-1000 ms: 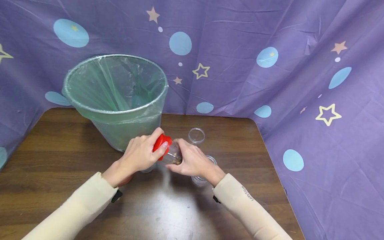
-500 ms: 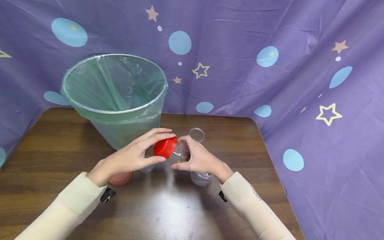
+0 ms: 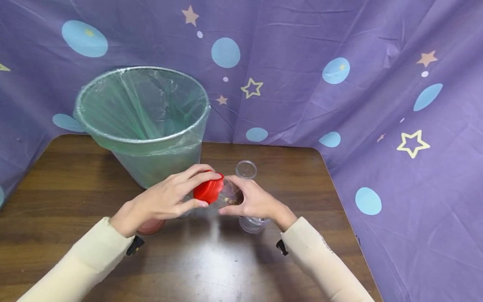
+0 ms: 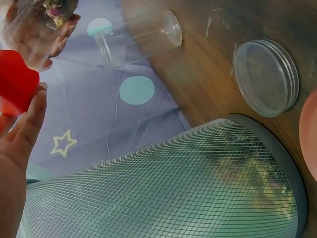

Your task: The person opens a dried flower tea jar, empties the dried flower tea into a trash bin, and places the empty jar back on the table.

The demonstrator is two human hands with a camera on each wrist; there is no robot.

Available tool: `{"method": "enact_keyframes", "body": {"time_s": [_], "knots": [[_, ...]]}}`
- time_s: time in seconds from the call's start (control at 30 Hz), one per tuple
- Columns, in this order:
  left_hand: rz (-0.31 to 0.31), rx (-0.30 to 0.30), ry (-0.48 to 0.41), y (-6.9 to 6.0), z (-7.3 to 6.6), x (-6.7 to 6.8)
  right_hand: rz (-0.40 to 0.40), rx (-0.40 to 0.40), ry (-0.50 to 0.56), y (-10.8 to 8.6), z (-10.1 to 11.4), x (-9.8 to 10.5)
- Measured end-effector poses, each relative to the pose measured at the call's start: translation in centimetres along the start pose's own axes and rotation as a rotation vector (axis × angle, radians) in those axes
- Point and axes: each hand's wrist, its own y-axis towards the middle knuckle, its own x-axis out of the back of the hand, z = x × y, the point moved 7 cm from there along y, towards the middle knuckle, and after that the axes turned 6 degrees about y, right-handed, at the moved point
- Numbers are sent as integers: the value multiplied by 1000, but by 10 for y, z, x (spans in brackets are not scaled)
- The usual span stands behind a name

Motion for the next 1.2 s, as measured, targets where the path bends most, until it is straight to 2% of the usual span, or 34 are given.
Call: {"method": "enact_keyframes", "body": {"time_s": [0.13,0.43,0.6,0.83,0.93,1.07,1.2], "knots": [[-11,-11,-9,0,-1,0,-7,11,-12,0,1,-2],[-12,40,-74,-2,3,2,-1,39,-36,1,5,-7],[8,116,-104,-4,5,-2,-15,47,-71,1,8,-9],[0,254,-54,-1,9,0,-127,101,-214,-2,15,-9],[7,324,-49,0,11,0,-149,113,-248,-2,17,-11],[40,403,-81,-1,15,-2,-158,95,-263,-1,17,-10],[116,435,-117,-4,17,-4,-140,58,-230,1,14,-7]]}}
